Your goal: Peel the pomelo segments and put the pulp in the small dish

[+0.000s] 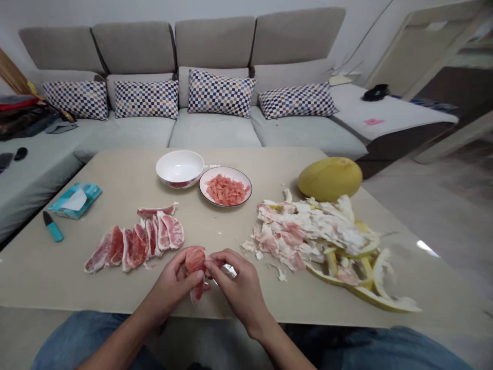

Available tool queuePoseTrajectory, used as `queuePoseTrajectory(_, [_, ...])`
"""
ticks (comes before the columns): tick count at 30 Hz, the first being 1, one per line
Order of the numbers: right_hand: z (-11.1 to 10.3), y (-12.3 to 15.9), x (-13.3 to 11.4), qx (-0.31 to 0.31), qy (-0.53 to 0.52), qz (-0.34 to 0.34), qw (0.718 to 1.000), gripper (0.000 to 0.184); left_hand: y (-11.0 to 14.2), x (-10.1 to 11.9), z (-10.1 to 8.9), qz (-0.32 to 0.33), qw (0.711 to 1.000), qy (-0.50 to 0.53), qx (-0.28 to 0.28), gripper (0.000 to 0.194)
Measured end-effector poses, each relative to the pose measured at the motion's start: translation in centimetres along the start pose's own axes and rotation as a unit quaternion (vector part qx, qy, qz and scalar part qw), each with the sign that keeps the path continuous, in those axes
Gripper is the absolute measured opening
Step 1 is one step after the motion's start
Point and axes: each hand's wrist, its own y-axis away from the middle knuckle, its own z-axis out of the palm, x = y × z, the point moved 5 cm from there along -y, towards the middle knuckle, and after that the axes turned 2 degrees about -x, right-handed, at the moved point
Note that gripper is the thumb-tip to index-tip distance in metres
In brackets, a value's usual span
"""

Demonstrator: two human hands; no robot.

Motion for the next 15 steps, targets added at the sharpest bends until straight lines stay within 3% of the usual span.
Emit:
queuePoseTrajectory(5, [-0.1,-0.1,-0.4,0.003,0.025,-0.020,0.999,0.016,0.0,0.1,-0.1,0.011,0.999,0.006,0.030,0.050])
queuePoseTrajectory(15, [-1.9,0.1,-0.7,-0.037,0.005,0.033,0.999,0.014,0.6,-0.8,0.6,-0.074,0.985,0.150,-0.048,0.037])
